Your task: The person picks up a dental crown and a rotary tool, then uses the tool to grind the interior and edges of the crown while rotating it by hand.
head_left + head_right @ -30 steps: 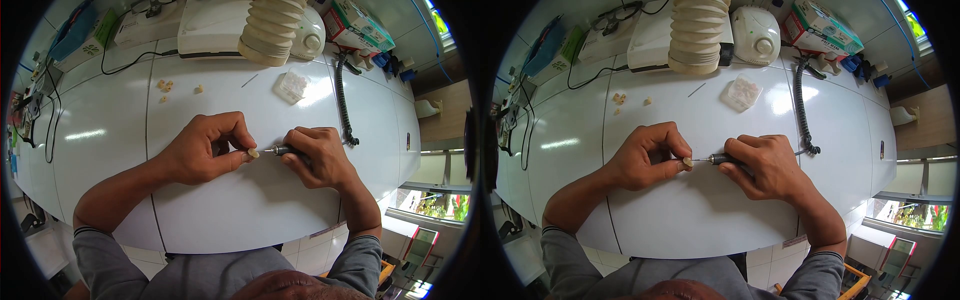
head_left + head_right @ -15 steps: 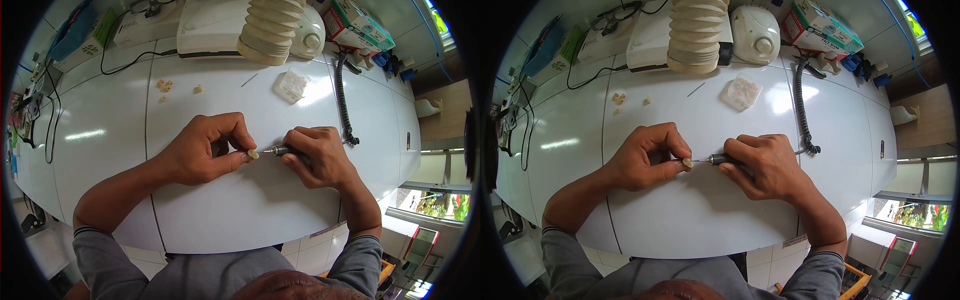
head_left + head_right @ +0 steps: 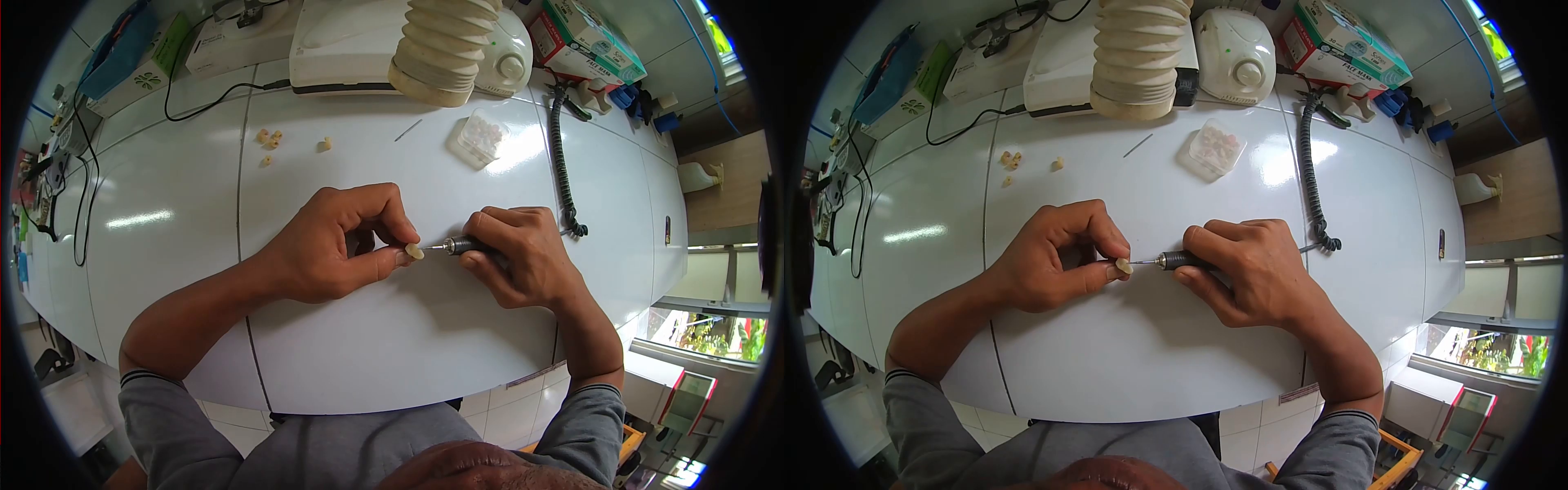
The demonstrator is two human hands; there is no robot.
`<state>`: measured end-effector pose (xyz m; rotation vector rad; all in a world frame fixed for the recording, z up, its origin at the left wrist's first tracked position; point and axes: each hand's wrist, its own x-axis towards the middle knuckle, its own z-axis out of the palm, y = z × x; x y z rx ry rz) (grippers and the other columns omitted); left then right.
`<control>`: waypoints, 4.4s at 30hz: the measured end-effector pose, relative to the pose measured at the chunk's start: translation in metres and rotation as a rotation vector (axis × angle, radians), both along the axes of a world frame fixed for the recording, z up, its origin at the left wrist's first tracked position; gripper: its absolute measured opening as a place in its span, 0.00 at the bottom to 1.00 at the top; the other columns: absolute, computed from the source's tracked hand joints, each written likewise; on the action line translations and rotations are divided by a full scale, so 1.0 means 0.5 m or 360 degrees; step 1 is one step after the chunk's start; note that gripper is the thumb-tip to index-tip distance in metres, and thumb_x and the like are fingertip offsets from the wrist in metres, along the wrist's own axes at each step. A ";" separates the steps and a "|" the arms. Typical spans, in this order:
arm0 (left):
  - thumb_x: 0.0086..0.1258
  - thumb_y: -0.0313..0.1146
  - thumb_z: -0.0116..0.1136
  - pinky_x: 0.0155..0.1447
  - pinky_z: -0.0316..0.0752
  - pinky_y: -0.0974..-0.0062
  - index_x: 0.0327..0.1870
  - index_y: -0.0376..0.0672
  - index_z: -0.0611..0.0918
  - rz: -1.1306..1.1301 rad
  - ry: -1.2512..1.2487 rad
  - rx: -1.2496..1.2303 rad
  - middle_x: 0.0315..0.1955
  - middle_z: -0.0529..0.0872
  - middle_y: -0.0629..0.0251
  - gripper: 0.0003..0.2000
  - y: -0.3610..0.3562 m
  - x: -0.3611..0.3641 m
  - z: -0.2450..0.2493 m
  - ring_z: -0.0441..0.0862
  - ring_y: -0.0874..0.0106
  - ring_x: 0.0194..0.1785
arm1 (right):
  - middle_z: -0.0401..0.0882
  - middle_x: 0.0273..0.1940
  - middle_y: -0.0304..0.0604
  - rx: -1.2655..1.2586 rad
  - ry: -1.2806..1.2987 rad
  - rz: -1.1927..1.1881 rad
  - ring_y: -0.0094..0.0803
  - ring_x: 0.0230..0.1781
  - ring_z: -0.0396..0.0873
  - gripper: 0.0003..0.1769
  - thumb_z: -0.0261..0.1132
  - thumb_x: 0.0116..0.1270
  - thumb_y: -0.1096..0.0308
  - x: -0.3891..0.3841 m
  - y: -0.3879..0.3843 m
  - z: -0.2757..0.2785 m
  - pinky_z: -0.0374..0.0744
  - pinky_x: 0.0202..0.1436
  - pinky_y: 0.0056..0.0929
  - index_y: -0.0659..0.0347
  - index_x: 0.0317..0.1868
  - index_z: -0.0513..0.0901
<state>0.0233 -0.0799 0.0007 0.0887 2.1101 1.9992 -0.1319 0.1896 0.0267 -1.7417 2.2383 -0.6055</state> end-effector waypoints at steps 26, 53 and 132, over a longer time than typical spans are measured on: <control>0.76 0.22 0.69 0.54 0.85 0.77 0.52 0.37 0.87 0.0155 0.0024 -0.0187 0.42 0.93 0.67 0.07 0.012 -0.002 0.012 0.90 0.80 0.46 | 0.79 0.27 0.38 0.0018 0.0294 -0.0078 0.43 0.22 0.82 0.14 0.77 0.78 0.54 0.030 -0.007 0.004 0.78 0.28 0.44 0.53 0.44 0.86; 0.79 0.20 0.66 0.58 0.84 0.77 0.57 0.36 0.86 0.0260 0.0007 -0.0094 0.46 0.90 0.68 0.10 0.015 -0.001 0.007 0.88 0.81 0.50 | 0.81 0.29 0.42 0.0007 0.0189 -0.0251 0.48 0.23 0.84 0.15 0.74 0.81 0.56 0.038 -0.009 0.004 0.78 0.29 0.48 0.57 0.41 0.82; 0.90 0.29 0.67 0.49 0.92 0.78 0.65 0.33 0.81 0.0432 -0.0111 -0.0067 0.51 0.97 0.52 0.12 0.015 -0.006 -0.002 0.99 0.65 0.55 | 0.84 0.30 0.50 0.0001 0.0168 -0.0450 0.49 0.24 0.87 0.17 0.68 0.86 0.55 0.056 -0.001 -0.004 0.81 0.29 0.48 0.62 0.46 0.83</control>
